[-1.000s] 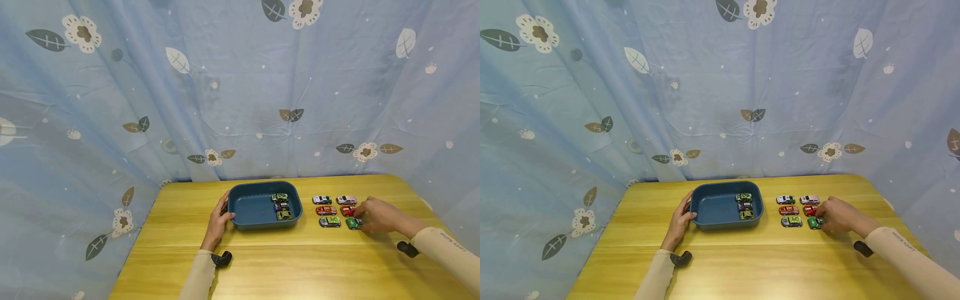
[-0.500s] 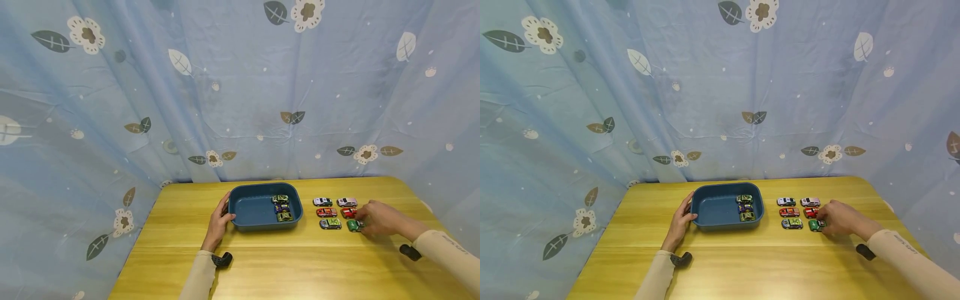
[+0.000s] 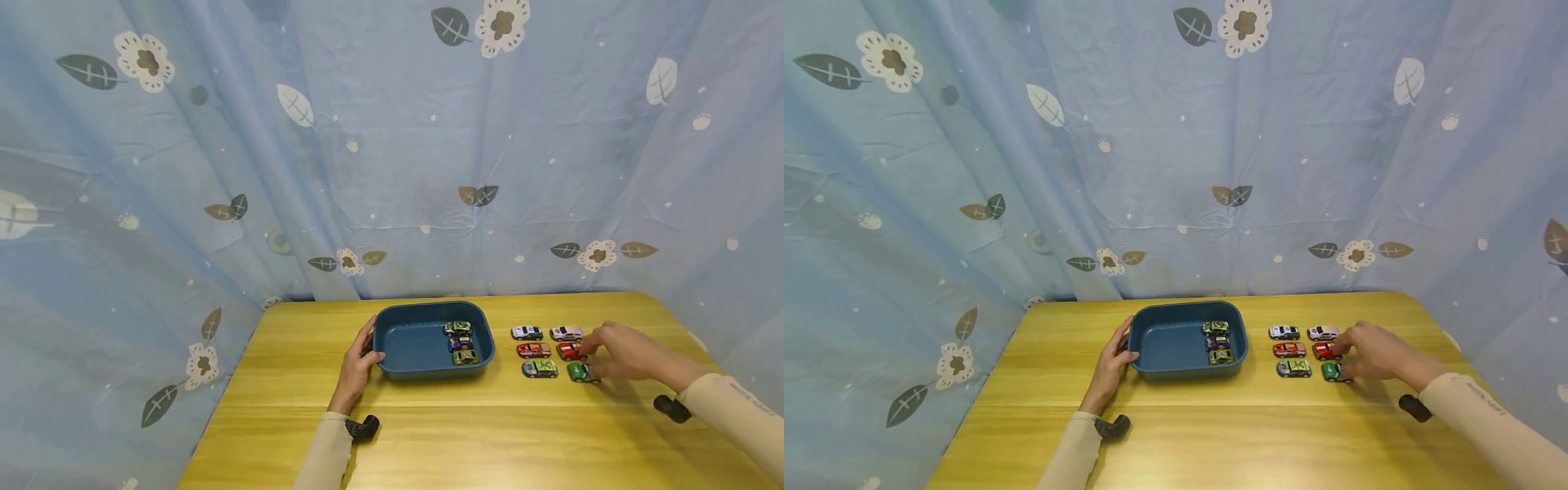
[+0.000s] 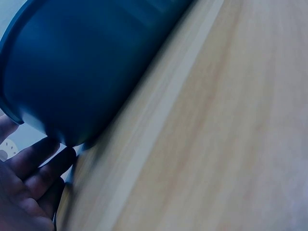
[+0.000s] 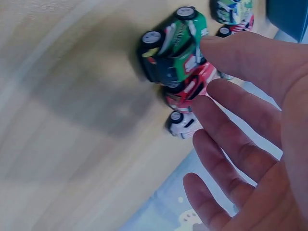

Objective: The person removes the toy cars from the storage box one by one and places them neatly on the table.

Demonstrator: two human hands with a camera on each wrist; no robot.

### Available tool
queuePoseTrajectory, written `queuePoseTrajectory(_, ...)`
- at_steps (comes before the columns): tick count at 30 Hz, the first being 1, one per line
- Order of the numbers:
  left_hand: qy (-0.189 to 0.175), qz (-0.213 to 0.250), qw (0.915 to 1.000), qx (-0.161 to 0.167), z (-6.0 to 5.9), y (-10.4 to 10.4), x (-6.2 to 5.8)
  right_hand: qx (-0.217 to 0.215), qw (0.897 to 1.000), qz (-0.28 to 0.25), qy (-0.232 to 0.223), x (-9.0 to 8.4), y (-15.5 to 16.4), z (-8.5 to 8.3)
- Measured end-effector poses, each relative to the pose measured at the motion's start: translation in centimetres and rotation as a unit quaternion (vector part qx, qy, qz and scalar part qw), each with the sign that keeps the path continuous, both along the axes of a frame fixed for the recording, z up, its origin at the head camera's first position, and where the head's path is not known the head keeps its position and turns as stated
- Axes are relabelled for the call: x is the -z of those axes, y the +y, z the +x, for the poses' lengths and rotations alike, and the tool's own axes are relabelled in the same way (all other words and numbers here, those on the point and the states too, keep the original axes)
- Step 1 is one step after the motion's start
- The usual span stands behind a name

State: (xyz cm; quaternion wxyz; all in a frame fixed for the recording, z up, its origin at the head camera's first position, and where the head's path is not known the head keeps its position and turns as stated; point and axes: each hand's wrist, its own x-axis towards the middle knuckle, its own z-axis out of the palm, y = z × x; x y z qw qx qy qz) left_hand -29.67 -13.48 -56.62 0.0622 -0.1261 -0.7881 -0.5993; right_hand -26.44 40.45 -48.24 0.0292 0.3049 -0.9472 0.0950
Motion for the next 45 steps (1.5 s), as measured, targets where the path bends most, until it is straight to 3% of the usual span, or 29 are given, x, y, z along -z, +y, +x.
queuePoseTrajectory(5, 0.0, -0.001, 1.0, 0.0, 0.2, -0.1, 0.3, 0.011, 1.0, -0.008, 0.012, -0.7, -1.1, -0.3)
queuePoseTrajectory(12, 0.004, 0.007, 1.0, 0.004, 0.2, -0.3, 0.7, 0.011, 0.995, -0.036, 0.087, -1.8, -2.7, -1.5)
queuePoseTrajectory(26, -0.001, 0.001, 1.0, 0.0, 0.5, -0.1, 0.4, 0.028, 0.99, -0.086, 0.108, -3.8, -7.2, -4.5)
queuePoseTrajectory(33, 0.007, 0.001, 1.0, 0.004, 0.2, -0.1, 0.2, 0.023, 0.991, -0.103, 0.08, -4.1, -10.4, -6.0)
queuePoseTrajectory(45, 0.01, 0.004, 0.9999, 0.006, -0.1, 0.1, -0.1, 0.008, 0.989, -0.146, -0.007, -2.0, -16.3, -8.0)
